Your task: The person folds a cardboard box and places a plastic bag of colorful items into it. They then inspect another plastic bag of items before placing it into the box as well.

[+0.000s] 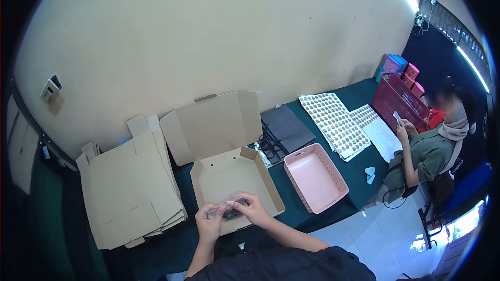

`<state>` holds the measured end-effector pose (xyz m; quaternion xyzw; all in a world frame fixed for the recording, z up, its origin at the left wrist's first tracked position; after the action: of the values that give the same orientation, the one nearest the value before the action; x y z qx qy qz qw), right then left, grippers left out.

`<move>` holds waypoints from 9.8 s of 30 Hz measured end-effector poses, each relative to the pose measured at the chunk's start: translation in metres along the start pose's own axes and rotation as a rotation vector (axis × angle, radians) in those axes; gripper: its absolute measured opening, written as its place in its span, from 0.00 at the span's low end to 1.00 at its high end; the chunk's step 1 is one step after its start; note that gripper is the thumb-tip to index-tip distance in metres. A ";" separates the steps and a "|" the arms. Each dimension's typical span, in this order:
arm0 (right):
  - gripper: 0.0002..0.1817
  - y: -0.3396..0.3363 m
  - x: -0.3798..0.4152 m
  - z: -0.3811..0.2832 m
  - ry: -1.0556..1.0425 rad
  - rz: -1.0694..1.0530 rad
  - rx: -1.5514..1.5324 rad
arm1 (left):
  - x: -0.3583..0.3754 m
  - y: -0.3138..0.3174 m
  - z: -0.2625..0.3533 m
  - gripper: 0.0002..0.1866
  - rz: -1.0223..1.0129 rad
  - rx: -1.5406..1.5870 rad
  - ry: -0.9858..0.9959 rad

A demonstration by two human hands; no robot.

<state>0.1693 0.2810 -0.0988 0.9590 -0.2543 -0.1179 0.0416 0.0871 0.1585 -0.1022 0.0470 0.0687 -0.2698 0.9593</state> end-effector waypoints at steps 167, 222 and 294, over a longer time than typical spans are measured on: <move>0.14 -0.046 0.012 0.066 0.655 0.138 -0.465 | 0.023 0.024 -0.065 0.20 -0.275 0.604 -0.561; 0.15 -0.024 0.063 0.166 0.801 -0.009 -0.202 | 0.031 -0.008 -0.205 0.17 -0.203 0.376 -0.950; 0.15 -0.025 0.040 0.137 0.523 0.162 -0.216 | 0.030 0.013 -0.154 0.20 -0.154 0.119 -0.491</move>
<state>0.1815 0.2799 -0.2428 0.9234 -0.2967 0.1106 0.2168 0.1032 0.1737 -0.2579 0.0311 -0.1787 -0.3490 0.9194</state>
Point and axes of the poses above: each hand's wrist, its own x-axis away from the middle knuckle, its own y-axis out of the palm, z = x × y, the point moved 5 cm from there along -x, towards the middle knuckle, and after that the axes turned 4 degrees about z, right-handed, at the moved point
